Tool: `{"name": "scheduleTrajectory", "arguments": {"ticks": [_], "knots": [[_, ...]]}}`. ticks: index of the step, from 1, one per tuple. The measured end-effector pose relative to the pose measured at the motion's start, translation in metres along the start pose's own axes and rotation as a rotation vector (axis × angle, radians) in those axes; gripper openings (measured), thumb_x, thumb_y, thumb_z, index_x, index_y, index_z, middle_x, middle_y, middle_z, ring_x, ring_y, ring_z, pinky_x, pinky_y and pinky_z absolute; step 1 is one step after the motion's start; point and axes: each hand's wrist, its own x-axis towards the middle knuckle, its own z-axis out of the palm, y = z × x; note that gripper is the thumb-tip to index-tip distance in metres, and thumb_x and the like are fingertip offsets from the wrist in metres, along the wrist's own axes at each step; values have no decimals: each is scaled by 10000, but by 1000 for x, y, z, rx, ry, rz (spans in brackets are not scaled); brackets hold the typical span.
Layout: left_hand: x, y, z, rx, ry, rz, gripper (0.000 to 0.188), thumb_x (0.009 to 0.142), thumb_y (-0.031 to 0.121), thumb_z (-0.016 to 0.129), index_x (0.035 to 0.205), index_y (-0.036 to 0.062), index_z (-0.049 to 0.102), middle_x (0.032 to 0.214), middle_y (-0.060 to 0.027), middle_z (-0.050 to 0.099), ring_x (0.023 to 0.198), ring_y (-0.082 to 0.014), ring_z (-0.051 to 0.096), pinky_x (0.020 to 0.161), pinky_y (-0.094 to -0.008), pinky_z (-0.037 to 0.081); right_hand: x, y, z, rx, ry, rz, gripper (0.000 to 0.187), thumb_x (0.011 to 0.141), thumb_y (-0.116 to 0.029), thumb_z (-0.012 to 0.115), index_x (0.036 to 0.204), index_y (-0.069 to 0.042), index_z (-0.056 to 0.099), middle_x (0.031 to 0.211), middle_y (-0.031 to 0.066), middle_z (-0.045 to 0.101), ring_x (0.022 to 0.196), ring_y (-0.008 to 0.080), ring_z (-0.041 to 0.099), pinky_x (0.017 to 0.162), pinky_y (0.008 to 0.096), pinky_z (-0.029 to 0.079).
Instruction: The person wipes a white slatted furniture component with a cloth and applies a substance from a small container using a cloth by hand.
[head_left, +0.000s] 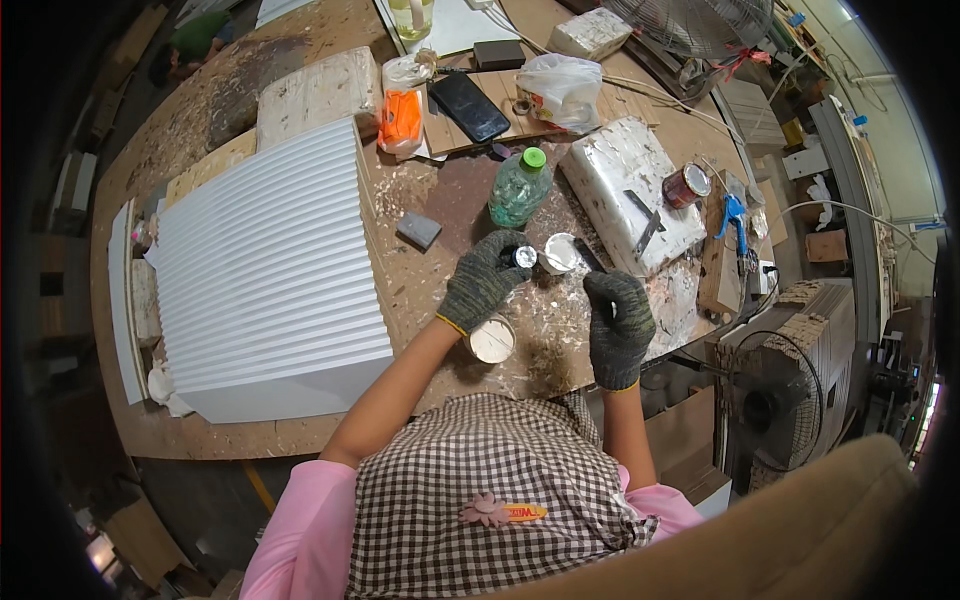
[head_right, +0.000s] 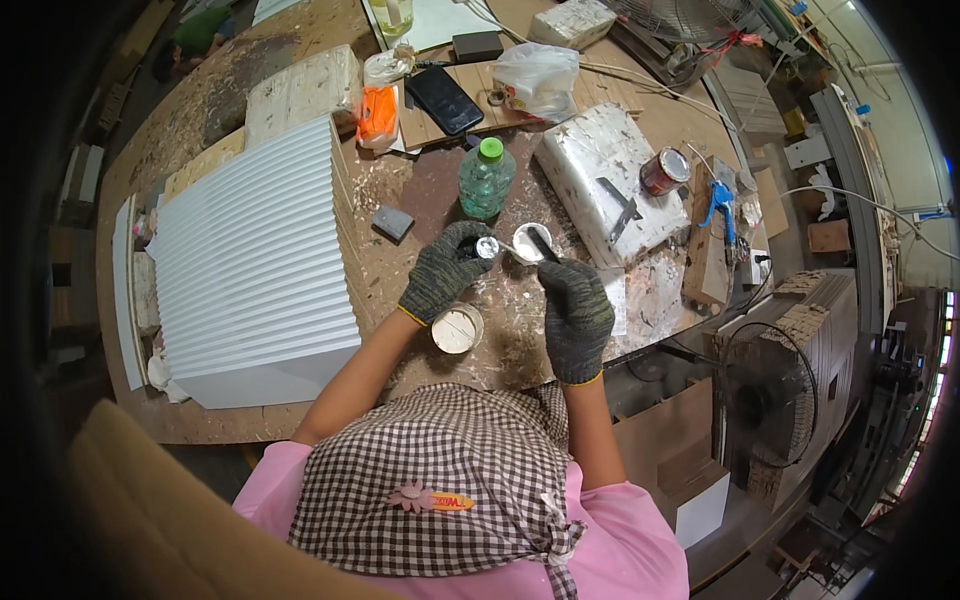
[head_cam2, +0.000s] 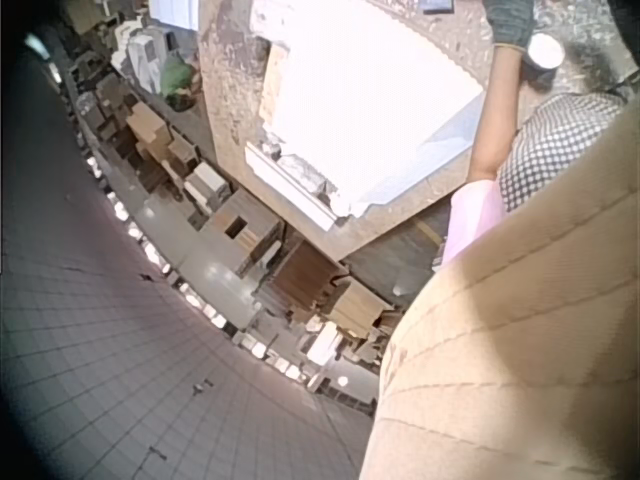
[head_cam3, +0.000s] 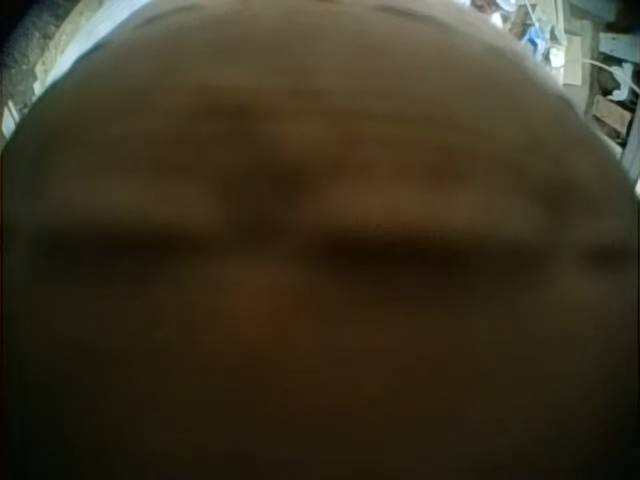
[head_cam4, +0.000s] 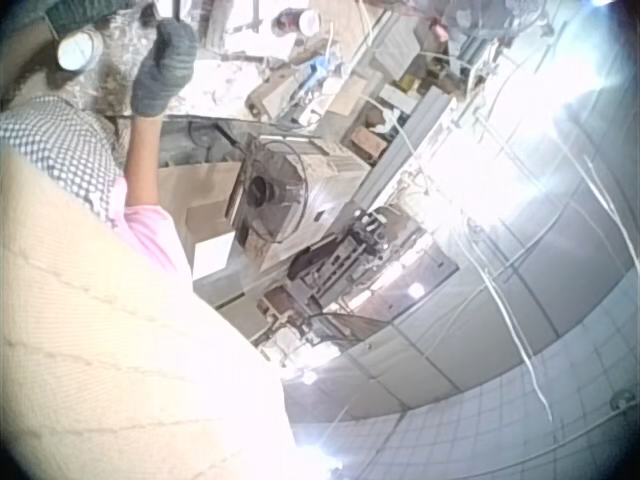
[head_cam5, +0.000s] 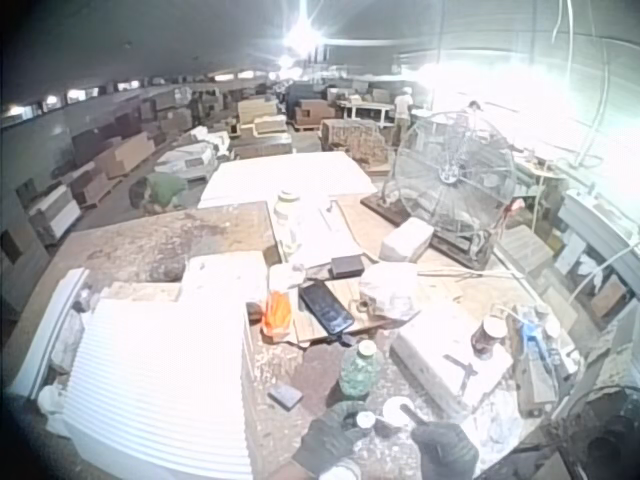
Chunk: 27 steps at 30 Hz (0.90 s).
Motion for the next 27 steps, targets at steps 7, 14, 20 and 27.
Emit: {"name": "scheduleTrajectory", "arguments": {"ticks": [7,14,20,27], "knots": [[0,-18,4,-32,-11,-38,324,870,100,724,1173,47,624,1082,-89,680,970,-168,648,871,-319,528,-8,51,19,172,57,257,171,827,51,707,981,-20,719,991,104,692,884,196,675,793,302,551],[3,-29,11,-89,-45,-111,332,873,82,716,1190,48,619,1099,-82,671,980,-154,641,882,-313,533,-10,61,35,152,-77,305,165,825,10,709,982,-36,692,968,113,669,880,235,666,786,331,534],[9,-29,16,-85,-57,-124,390,827,109,759,1180,55,600,1097,-111,673,977,-208,671,862,-348,544,-13,51,29,16,-52,271,187,809,12,693,979,-67,677,986,142,664,927,314,668,817,363,532],[15,-31,16,-232,-192,-237,363,870,133,732,1206,67,609,1082,-66,660,962,-142,626,855,-315,532,-7,59,36,-124,-105,154,169,800,-5,672,956,-71,668,963,154,662,914,358,648,812,424,523]]}}
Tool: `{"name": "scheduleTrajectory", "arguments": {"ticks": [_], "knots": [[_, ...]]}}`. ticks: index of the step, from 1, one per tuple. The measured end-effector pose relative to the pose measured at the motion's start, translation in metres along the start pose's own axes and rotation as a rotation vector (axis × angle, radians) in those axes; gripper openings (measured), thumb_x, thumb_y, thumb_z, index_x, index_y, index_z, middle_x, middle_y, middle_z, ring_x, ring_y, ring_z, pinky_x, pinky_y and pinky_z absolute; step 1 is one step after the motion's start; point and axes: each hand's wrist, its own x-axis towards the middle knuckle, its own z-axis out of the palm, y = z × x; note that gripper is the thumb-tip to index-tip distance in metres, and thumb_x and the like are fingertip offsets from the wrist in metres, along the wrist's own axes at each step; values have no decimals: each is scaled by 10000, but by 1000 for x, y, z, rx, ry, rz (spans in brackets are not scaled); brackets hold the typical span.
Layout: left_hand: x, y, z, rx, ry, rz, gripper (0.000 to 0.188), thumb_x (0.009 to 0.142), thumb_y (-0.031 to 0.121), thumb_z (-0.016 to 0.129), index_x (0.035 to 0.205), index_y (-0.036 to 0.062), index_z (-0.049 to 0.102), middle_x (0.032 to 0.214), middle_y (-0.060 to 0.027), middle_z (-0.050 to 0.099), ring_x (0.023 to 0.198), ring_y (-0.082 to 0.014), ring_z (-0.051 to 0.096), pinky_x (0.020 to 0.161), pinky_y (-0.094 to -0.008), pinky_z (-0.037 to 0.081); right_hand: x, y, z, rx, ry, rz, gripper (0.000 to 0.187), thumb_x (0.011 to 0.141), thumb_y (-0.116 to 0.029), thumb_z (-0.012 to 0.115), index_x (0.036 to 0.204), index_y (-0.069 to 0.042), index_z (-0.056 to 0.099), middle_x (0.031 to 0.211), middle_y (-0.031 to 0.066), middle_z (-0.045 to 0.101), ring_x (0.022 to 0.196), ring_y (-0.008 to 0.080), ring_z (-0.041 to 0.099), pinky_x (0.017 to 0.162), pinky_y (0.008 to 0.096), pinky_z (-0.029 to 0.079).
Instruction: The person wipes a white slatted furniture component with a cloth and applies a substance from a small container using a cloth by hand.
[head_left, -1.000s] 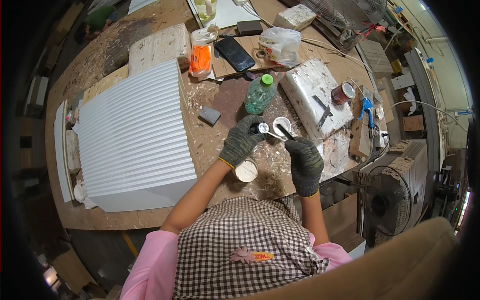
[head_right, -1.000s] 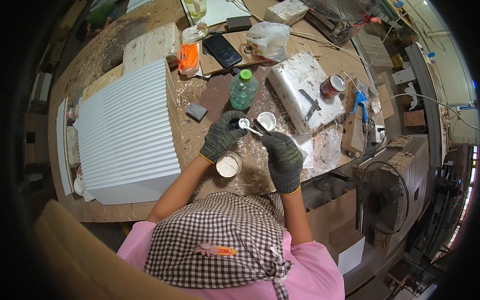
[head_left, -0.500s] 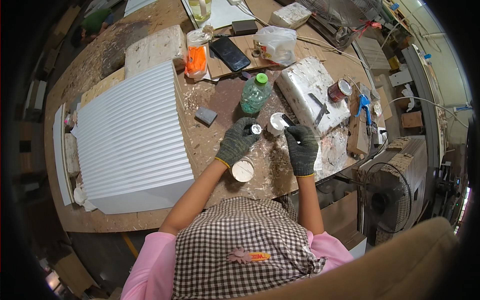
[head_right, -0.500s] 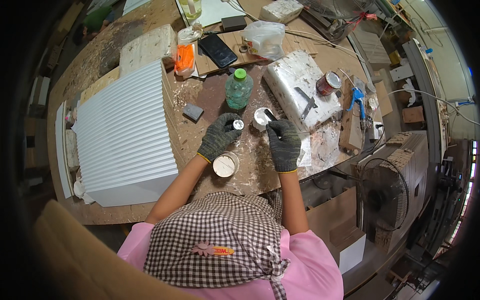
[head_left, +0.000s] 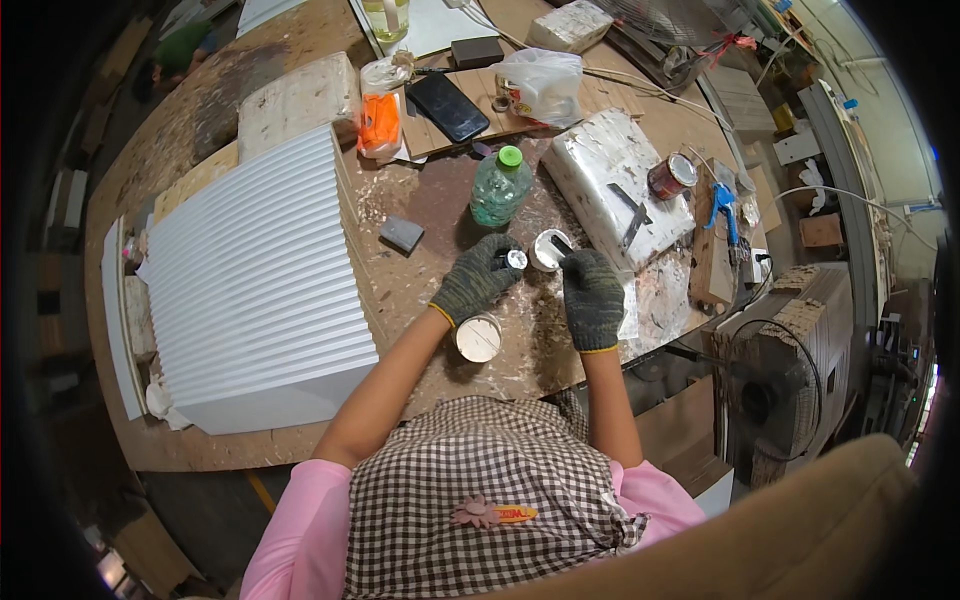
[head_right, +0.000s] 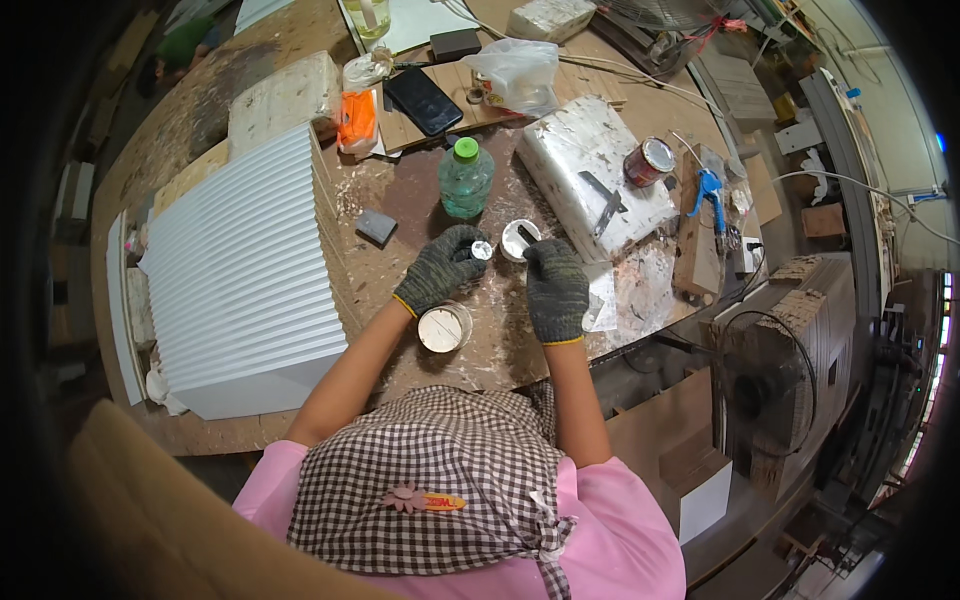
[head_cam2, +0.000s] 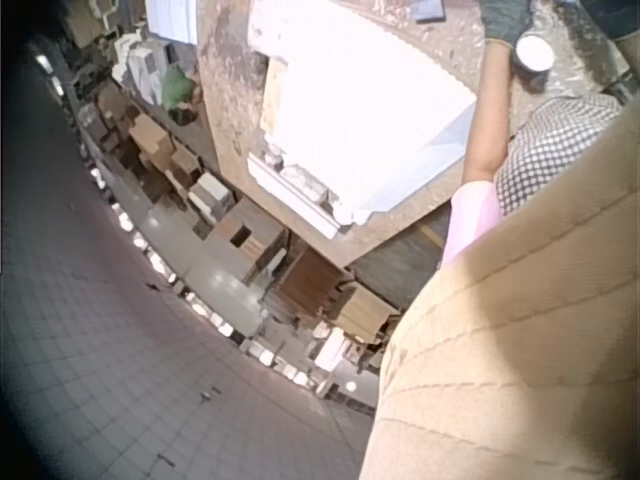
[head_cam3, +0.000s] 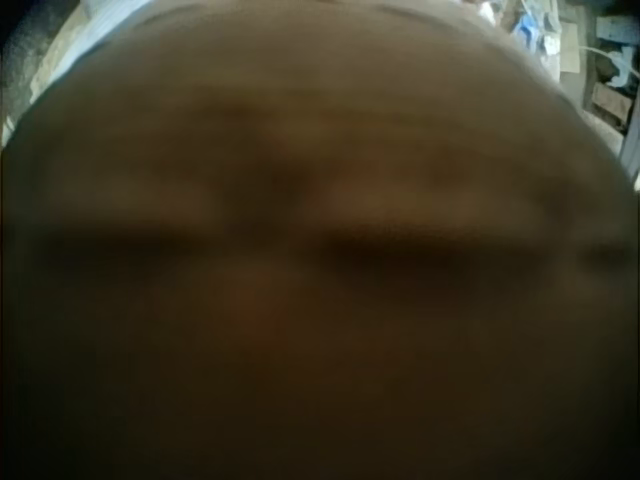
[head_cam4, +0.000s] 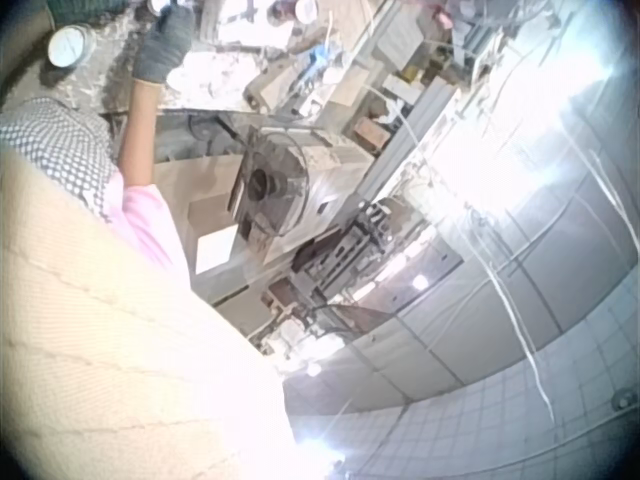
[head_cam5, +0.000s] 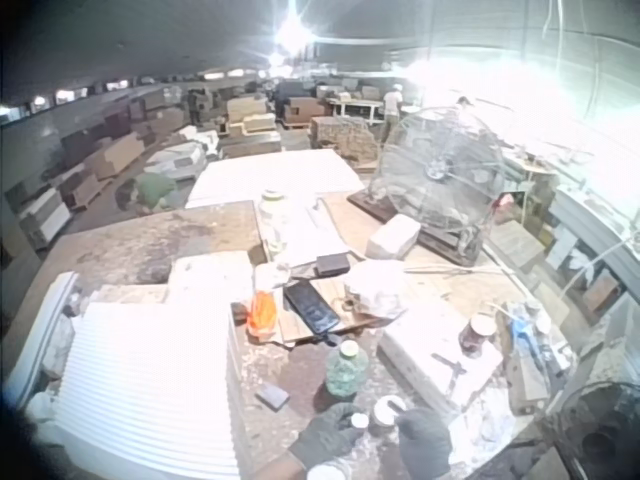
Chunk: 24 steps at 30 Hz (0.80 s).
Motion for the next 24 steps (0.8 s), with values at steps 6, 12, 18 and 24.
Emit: {"name": "scheduleTrajectory", "arguments": {"ticks": [6,12,18,24], "knots": [[5,-7,1,-9,-121,34,360,887,147,719,1205,43,586,1082,-48,650,978,-129,621,858,-313,537,2,25,28,-87,-17,-68,161,776,-28,647,930,-71,666,924,164,647,893,369,625,811,462,500],[5,4,5,1,-168,72,367,887,145,716,1213,43,580,1119,-69,644,1027,-149,615,922,-328,516,-4,26,23,86,-1,72,153,764,-12,649,909,-57,665,907,157,644,871,347,630,797,433,505],[10,-7,7,155,-147,131,406,871,155,759,1217,28,588,1144,-96,658,1009,-166,641,891,-321,531,-6,24,21,251,8,294,114,784,-24,685,896,-28,671,864,132,661,811,271,656,764,371,517],[4,2,8,22,-174,42,351,888,107,702,1211,38,585,1125,-64,638,1027,-148,616,912,-318,521,-10,47,22,466,97,529,132,823,-44,736,940,-6,689,868,71,696,797,148,652,756,294,532]]}}
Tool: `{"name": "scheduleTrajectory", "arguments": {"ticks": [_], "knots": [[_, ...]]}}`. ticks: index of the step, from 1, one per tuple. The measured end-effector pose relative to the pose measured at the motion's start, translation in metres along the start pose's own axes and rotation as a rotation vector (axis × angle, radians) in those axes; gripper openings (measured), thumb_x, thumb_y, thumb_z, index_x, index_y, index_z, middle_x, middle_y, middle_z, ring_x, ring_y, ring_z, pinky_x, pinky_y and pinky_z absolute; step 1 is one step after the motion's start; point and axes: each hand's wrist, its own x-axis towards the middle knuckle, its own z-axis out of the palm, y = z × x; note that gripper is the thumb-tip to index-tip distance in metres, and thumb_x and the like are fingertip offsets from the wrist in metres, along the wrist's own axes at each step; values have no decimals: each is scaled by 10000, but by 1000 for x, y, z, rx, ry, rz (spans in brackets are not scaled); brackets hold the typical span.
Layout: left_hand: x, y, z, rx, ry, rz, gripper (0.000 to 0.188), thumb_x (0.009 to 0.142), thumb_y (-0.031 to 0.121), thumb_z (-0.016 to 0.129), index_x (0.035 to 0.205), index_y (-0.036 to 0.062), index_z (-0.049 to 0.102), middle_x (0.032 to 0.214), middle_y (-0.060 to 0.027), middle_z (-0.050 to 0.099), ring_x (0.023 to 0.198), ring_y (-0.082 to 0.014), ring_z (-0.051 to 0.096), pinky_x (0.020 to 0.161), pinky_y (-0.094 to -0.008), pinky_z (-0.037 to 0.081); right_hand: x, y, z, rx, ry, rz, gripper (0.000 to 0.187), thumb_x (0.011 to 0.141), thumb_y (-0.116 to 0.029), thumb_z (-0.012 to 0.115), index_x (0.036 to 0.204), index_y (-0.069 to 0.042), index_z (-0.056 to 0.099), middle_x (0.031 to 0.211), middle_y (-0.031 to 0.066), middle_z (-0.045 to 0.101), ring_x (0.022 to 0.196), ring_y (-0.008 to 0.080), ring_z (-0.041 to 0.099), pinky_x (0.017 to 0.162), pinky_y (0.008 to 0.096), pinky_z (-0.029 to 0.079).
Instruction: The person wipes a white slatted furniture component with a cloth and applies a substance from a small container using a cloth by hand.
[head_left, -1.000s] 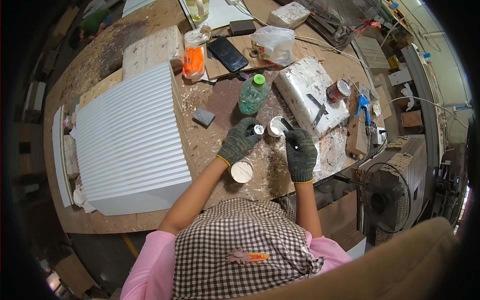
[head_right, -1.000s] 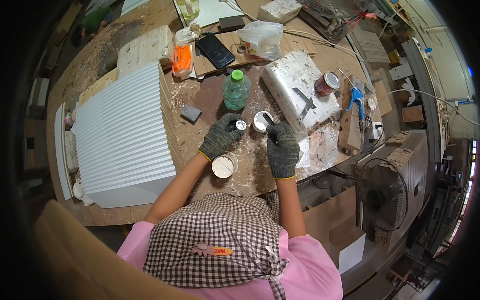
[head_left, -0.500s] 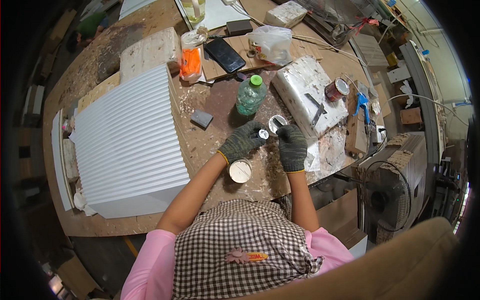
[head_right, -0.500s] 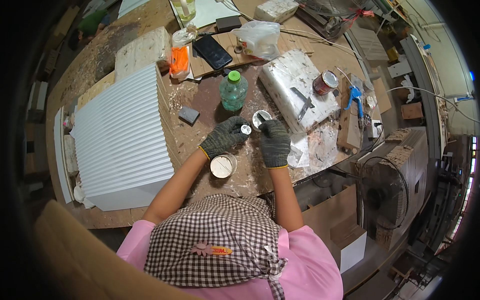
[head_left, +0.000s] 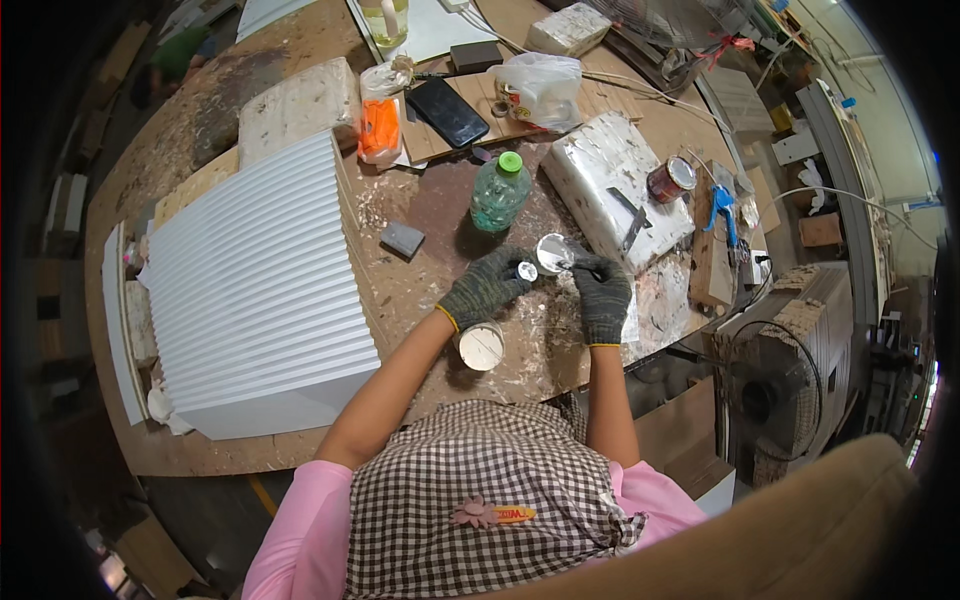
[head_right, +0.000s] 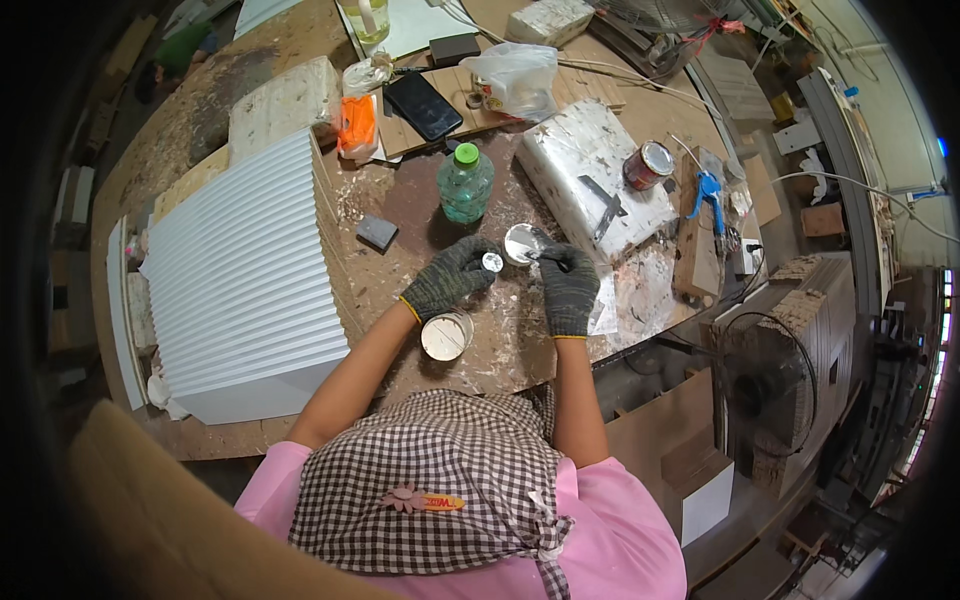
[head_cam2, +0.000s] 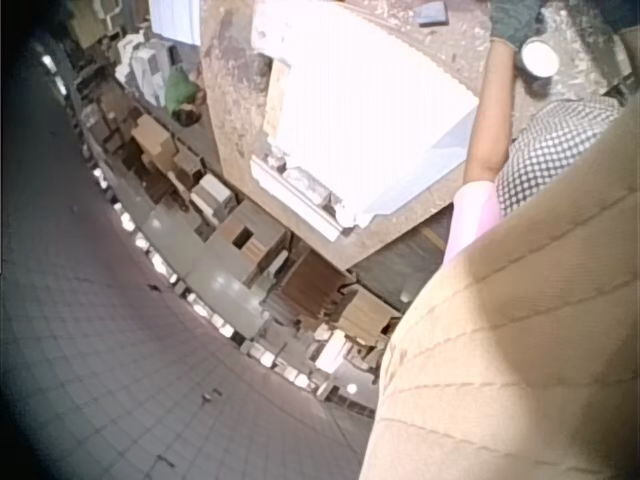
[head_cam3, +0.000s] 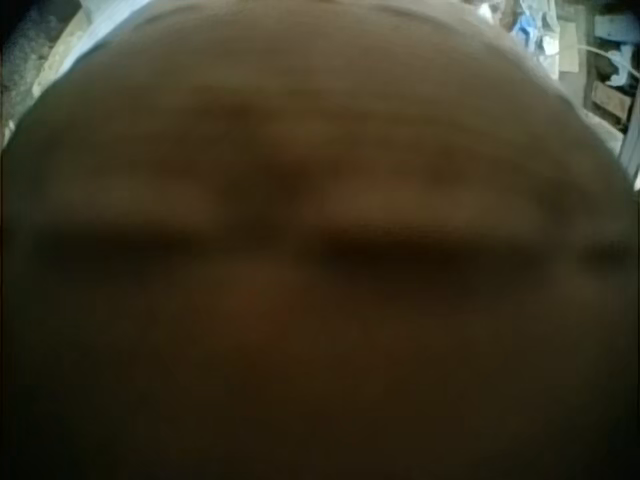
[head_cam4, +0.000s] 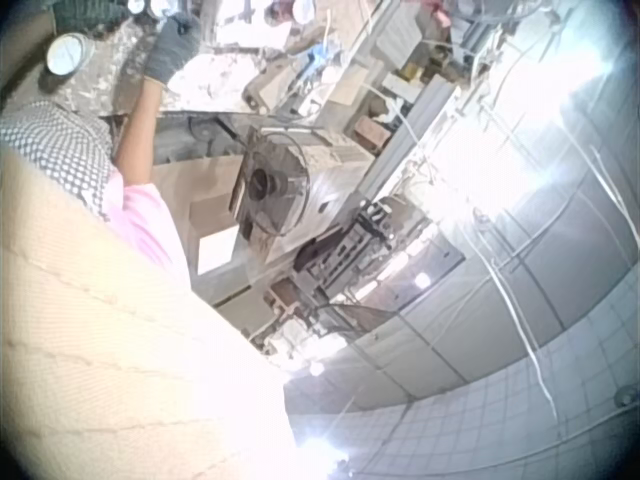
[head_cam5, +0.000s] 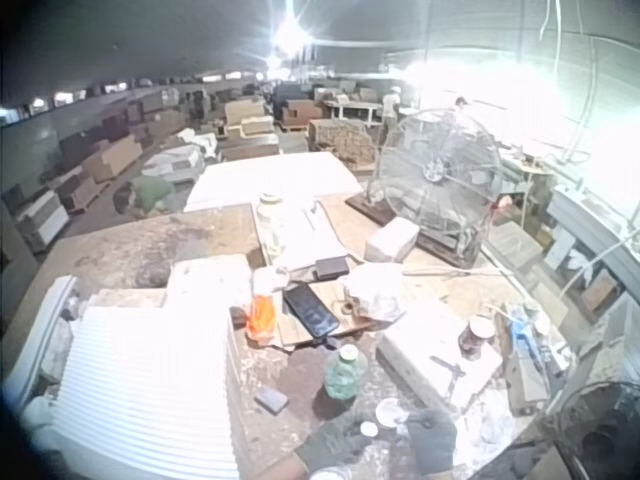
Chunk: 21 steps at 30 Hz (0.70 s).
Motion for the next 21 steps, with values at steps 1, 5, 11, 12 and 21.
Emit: {"name": "scheduleTrajectory", "arguments": {"ticks": [1,5,11,12,21], "knots": [[-2,2,-2,-3,34,-36,352,885,106,705,1211,40,588,1121,-64,640,1019,-147,620,904,-318,525,1,3,-5,51,23,41,135,826,-28,746,949,-9,693,882,45,696,801,122,638,753,272,534],[-5,5,-8,-56,159,-88,374,870,100,723,1219,48,598,1129,-66,648,1000,-152,634,889,-322,534,-8,-2,-21,278,82,172,120,811,-4,750,915,-3,689,868,59,693,784,135,634,746,281,535],[-5,5,-10,114,231,103,389,842,100,755,1204,44,623,1126,-63,669,1002,-146,635,898,-317,532,-25,-31,-30,494,30,263,157,811,35,739,950,4,674,890,65,684,802,137,630,752,280,535],[-7,5,-9,115,237,102,389,842,100,755,1204,44,623,1126,-63,669,1002,-146,635,898,-317,532,-30,-39,-28,512,13,229,163,812,46,736,956,6,671,892,62,683,814,138,633,761,278,536],[-14,20,-4,50,263,133,412,840,121,766,1223,56,629,1124,-77,677,1022,-151,641,906,-318,528,-48,-83,-20,32,30,-371,160,813,83,694,931,-23,687,952,77,682,854,149,645,775,283,535]]}}
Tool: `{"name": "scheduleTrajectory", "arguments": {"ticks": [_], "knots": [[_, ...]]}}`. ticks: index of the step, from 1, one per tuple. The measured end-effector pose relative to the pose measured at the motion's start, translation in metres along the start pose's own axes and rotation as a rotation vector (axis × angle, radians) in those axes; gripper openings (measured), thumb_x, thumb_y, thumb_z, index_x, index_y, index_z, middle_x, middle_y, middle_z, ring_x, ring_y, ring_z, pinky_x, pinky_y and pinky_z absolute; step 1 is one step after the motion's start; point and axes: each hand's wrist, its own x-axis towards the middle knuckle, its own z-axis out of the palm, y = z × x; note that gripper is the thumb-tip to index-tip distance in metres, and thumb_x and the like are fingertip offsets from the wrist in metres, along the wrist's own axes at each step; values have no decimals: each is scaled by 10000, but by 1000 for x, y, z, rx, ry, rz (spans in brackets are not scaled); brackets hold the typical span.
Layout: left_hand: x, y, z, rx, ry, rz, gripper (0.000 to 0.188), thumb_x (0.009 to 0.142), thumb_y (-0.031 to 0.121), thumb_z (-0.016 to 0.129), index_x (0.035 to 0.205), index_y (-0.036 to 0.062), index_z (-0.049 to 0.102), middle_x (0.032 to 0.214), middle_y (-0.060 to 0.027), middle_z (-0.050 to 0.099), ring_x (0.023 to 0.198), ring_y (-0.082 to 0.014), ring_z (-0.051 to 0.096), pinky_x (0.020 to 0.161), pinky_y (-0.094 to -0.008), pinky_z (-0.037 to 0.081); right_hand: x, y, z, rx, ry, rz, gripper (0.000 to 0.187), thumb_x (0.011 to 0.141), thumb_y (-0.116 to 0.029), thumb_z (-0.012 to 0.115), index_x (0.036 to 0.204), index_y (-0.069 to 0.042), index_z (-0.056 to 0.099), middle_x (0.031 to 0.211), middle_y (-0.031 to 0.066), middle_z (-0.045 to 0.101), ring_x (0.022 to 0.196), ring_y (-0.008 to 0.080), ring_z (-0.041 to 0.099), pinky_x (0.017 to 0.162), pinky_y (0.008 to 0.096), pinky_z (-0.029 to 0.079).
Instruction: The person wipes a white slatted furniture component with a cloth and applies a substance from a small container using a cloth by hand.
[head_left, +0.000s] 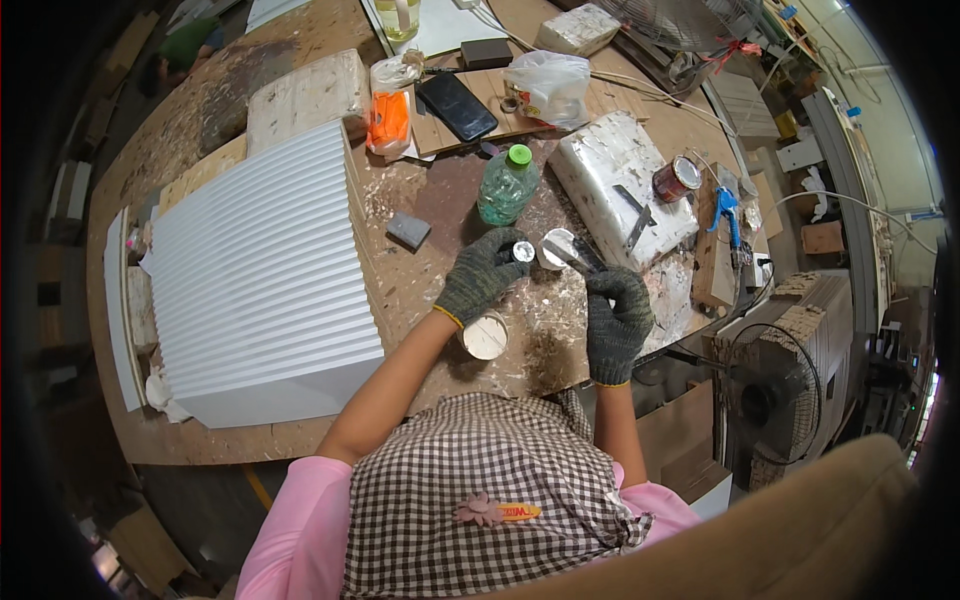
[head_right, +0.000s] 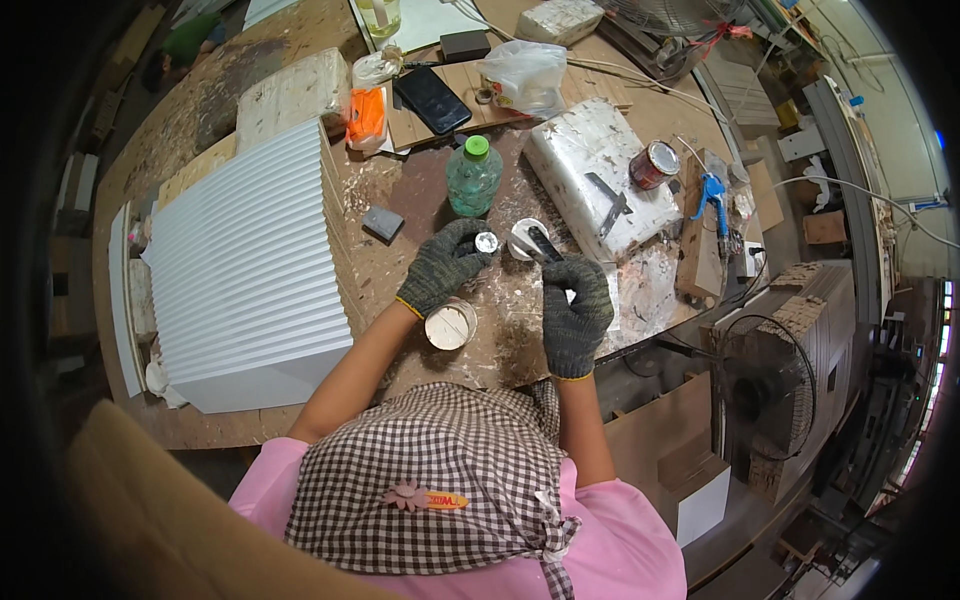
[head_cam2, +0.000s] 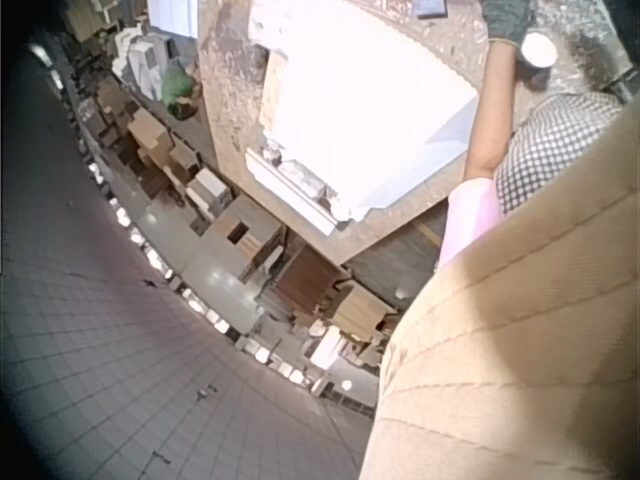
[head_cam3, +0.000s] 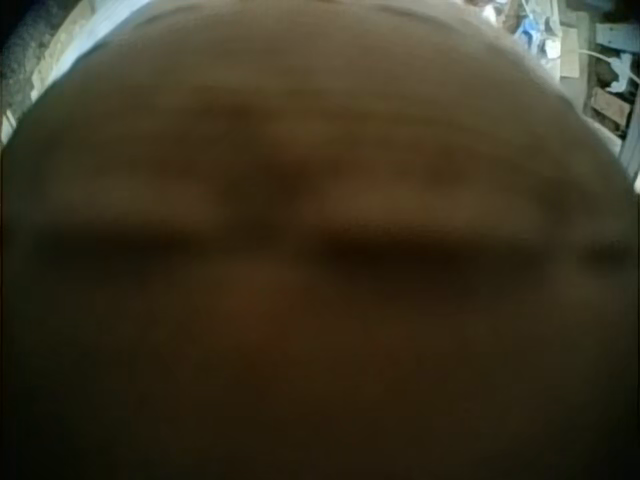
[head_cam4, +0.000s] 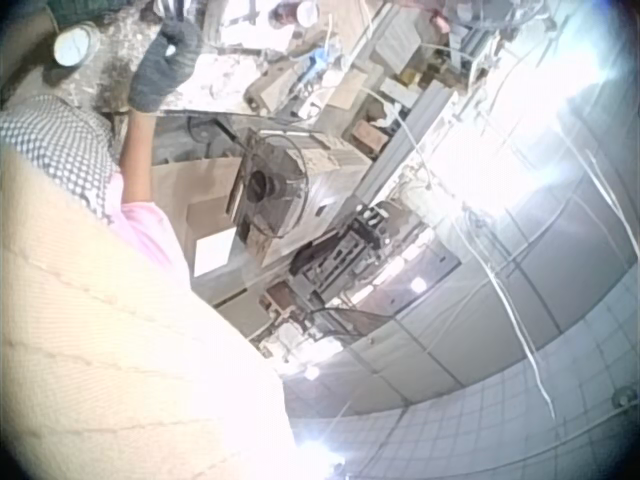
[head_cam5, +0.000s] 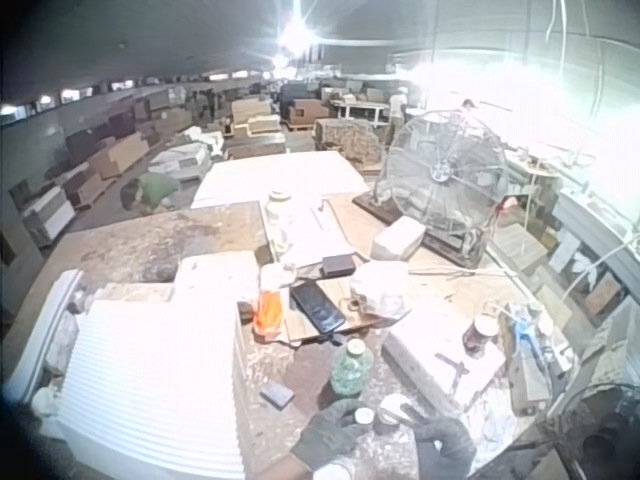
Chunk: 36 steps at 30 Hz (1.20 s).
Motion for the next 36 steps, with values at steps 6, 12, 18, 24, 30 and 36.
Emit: {"name": "scheduleTrajectory", "arguments": {"ticks": [6,12,18,24,30,36], "knots": [[3,-13,0,136,-1,-94,395,858,184,758,1214,76,625,1110,-105,682,1006,-184,656,899,-331,531,13,35,4,-150,18,-73,173,794,64,682,943,-24,689,938,115,678,853,217,664,763,317,541],[1,-15,3,97,-47,-151,404,865,171,750,1223,53,605,1099,-93,676,1000,-179,645,894,-328,530,18,55,15,-484,-128,-96,149,812,-22,681,953,-71,681,972,131,686,912,314,671,826,391,531],[2,-9,2,7,-71,-249,392,869,154,746,1219,48,604,1091,-75,670,977,-153,638,868,-320,537,36,55,12,-519,-189,-113,241,841,-16,637,1065,-79,700,1069,144,682,1010,344,640,915,426,495],[5,-18,0,-52,-45,-179,372,857,104,734,1205,53,613,1092,-73,665,971,-142,627,869,-314,535,41,41,-1,-602,-217,-184,309,862,-27,620,1162,-75,677,1089,166,687,1025,364,639,917,440,503],[4,-16,-1,-32,-78,-210,384,858,114,738,1214,56,607,1115,-74,658,1009,-140,619,893,-309,526,32,29,-1,-558,-131,-70,352,886,-24,590,1225,-91,660,1104,179,683,1000,377,647,884,449,515],[7,-16,1,3,-142,-235,391,864,138,742,1218,52,600,1132,-85,653,1025,-157,628,901,-318,530,28,73,5,-601,-13,5,338,890,-10,576,1214,-64,657,1127,181,670,1033,359,644,916,417,510]]}}
